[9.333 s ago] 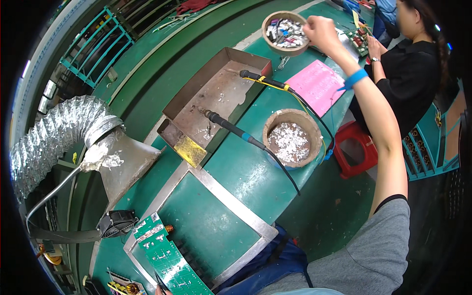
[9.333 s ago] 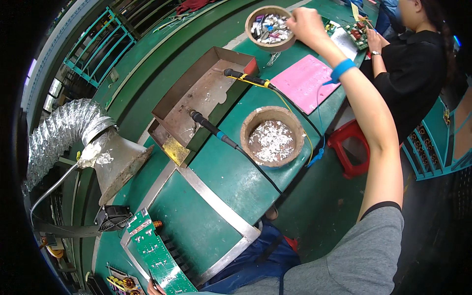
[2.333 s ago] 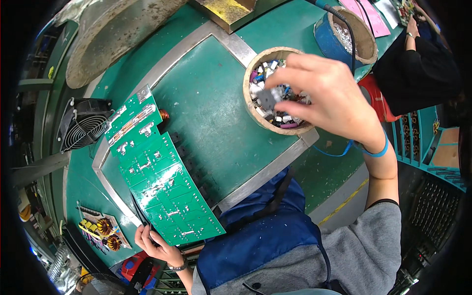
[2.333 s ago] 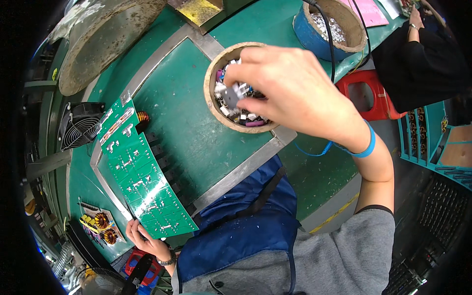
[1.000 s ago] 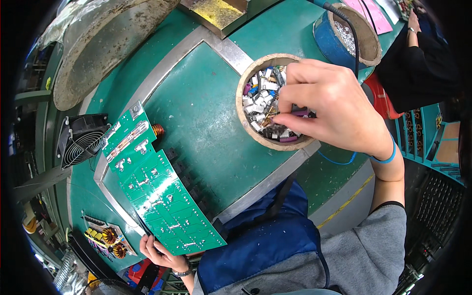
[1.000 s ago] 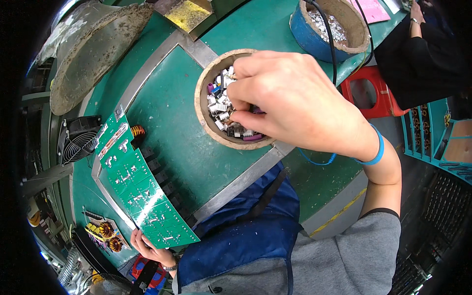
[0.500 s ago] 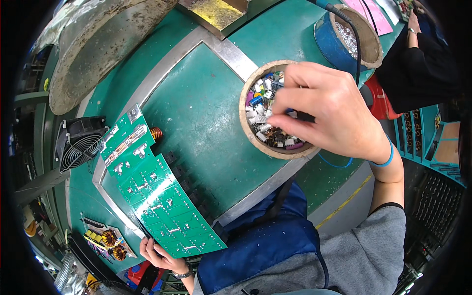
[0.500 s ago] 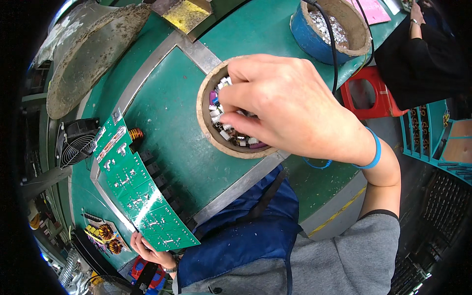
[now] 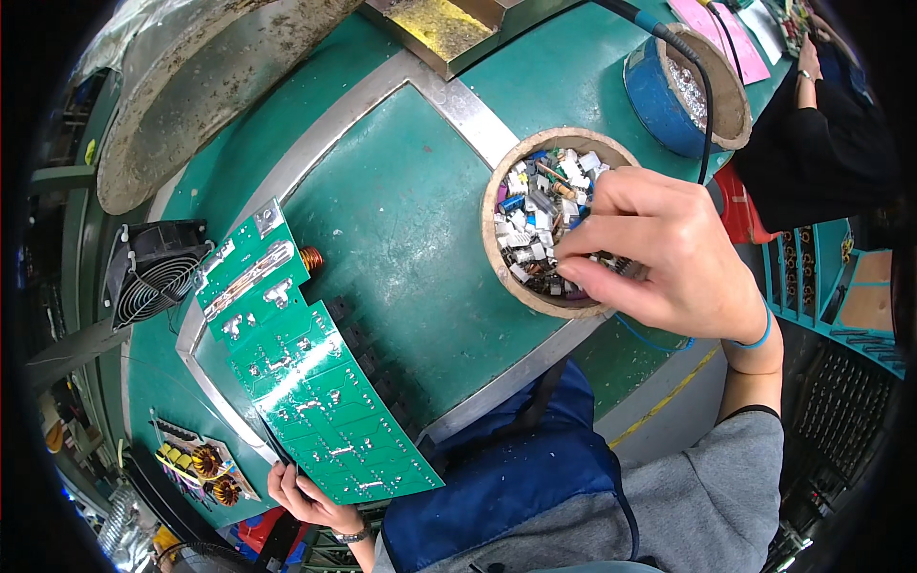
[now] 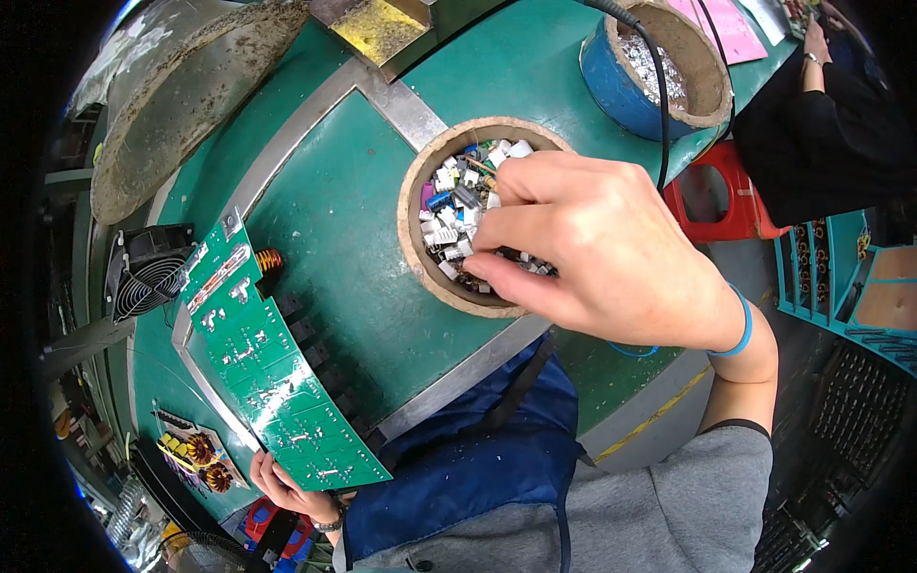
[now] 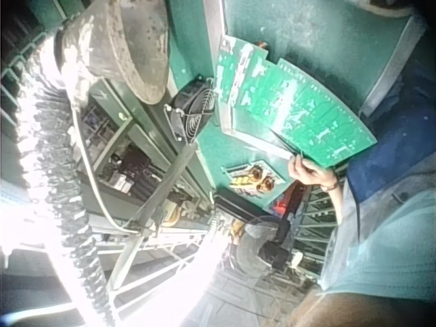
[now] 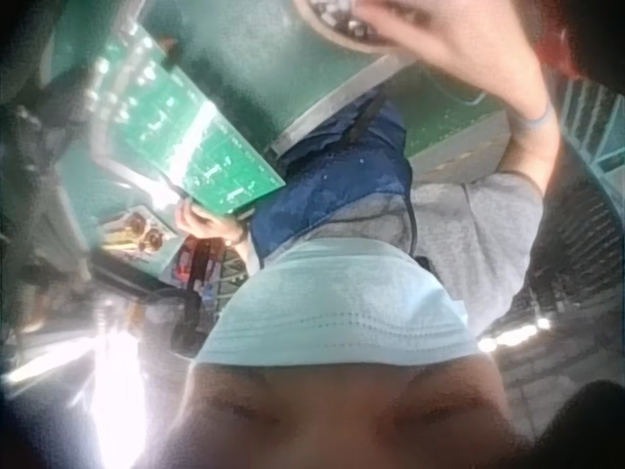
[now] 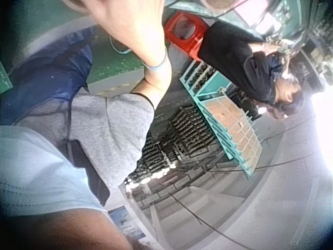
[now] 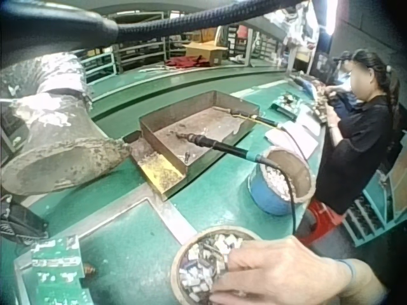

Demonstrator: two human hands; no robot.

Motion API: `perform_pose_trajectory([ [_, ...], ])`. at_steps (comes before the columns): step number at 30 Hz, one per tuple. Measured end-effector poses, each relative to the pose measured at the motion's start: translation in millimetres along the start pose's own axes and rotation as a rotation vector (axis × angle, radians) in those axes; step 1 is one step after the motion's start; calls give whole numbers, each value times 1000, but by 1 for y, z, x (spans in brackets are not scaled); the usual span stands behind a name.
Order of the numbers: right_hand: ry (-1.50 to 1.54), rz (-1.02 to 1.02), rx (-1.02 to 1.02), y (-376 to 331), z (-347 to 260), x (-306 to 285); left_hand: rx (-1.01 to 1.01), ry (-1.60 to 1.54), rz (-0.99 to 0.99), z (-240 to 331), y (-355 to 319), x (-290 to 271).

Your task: The person solders electronic components onto a printed circuit board using a soldering iron and solder wire.

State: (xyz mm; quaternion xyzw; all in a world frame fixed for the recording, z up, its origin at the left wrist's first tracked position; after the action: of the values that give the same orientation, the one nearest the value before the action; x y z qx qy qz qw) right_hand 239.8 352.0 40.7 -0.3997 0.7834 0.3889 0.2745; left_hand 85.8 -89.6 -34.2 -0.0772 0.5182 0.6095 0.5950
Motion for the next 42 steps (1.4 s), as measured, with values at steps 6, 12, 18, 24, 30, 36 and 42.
perform_pose_trajectory([
  [6, -445, 117, 51, 1, 9, -10, 3, 7, -11, 2, 1, 0],
  [12, -293, 93, 54, -7, 6, -6, 12, 31, 0, 2, 1, -1],
  [18, -107, 38, 112, -9, 7, -10, -1, 37, -1, 1, 1, -1],
  [24, -104, 92, 36, -2, 3, -7, -2, 36, -9, 2, 1, -1],
  [30, -213, -3, -107, 9, -3, 11, 44, 34, -18, 3, 2, 0],
  [36, -228, -17, 11, 5, 1, 0, 8, 21, -7, 0, 0, -3],
  [42, -174, 23, -6, 11, 1, 7, 1, 45, -14, -1, 0, -2],
])
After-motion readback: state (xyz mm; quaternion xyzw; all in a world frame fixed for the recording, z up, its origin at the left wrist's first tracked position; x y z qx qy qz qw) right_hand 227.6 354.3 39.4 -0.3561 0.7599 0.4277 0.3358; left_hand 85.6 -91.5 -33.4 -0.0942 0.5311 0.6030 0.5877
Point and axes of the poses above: each hand's wrist, its own y-axis towards the middle knuckle, its own x-axis out of the palm, z = x × y, the point moved 6 cm from there along y, towards the middle knuckle, and after that the axes turned 14 degrees about z, right-handed, at the moved point
